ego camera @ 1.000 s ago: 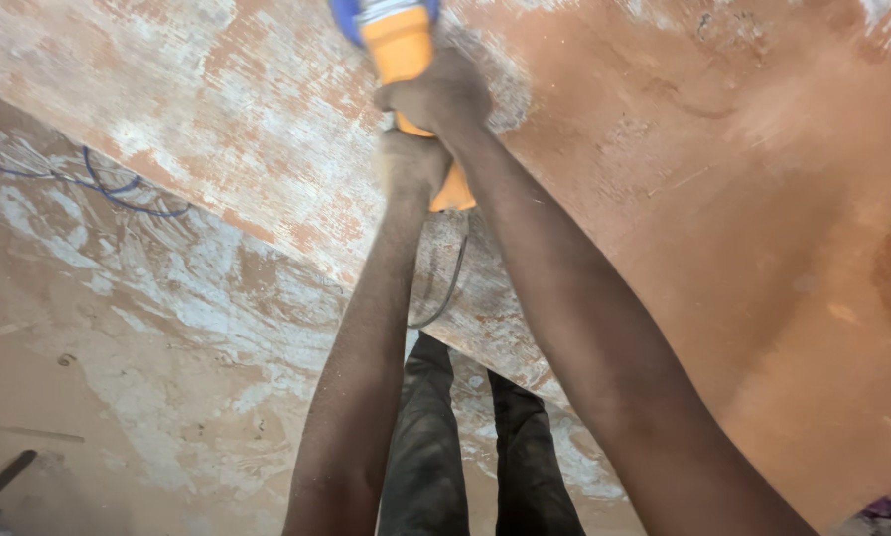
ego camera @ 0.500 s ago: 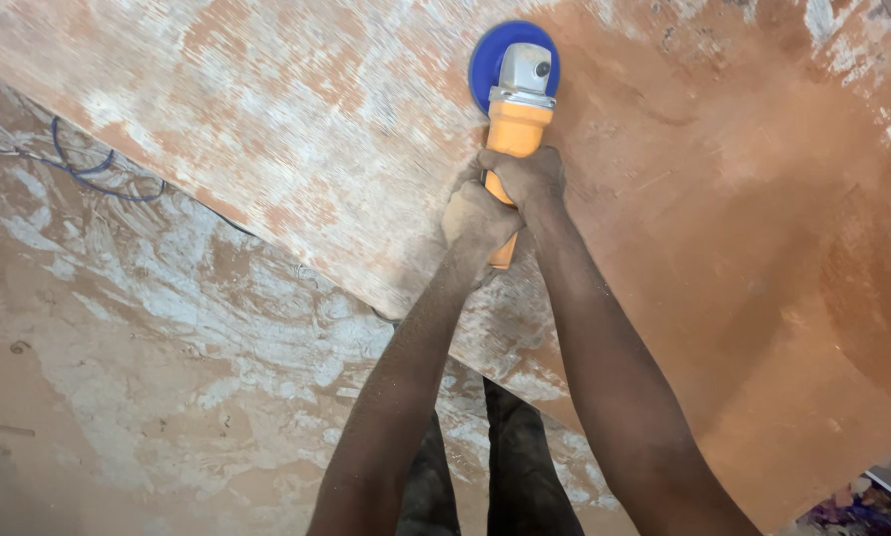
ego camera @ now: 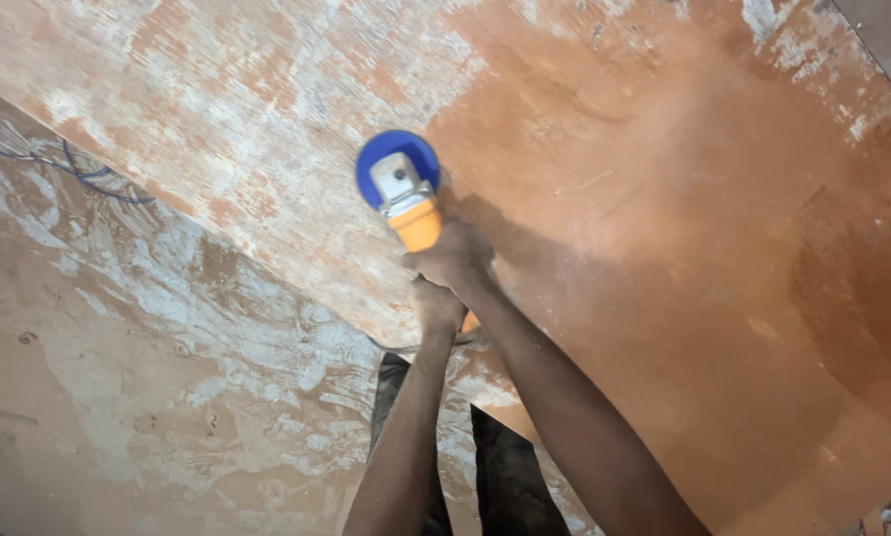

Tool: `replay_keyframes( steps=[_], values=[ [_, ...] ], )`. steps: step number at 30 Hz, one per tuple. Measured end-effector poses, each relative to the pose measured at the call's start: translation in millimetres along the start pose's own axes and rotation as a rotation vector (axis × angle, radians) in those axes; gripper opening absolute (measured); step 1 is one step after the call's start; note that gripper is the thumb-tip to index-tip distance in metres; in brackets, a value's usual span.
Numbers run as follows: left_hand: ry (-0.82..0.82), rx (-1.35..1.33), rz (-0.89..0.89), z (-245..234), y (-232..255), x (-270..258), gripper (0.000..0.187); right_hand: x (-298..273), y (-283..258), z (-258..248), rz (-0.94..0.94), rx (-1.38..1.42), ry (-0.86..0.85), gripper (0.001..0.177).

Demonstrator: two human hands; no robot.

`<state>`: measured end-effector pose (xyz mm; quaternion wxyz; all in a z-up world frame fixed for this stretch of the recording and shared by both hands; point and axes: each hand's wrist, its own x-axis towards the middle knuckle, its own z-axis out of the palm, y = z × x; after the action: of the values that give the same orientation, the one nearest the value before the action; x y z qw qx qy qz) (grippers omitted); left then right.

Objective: The person uses an electric sander to smooth the surface of a large wooden board. They move the tool back and forth across the board, removing the old finish and creating a uniform surface.

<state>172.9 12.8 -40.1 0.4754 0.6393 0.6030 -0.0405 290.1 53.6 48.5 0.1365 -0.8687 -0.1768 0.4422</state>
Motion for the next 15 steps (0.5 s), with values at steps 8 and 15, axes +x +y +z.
replay_keyframes(
  steps=[8,15],
  values=[
    [-0.009,-0.187,0.024,18,95,30,0.049,62,18,-53,0.121,0.135,0.043,0.054],
    [-0.242,0.091,-0.044,15,225,30,0.06,105,55,-138,0.141,0.352,0.194,0.049]
  ],
)
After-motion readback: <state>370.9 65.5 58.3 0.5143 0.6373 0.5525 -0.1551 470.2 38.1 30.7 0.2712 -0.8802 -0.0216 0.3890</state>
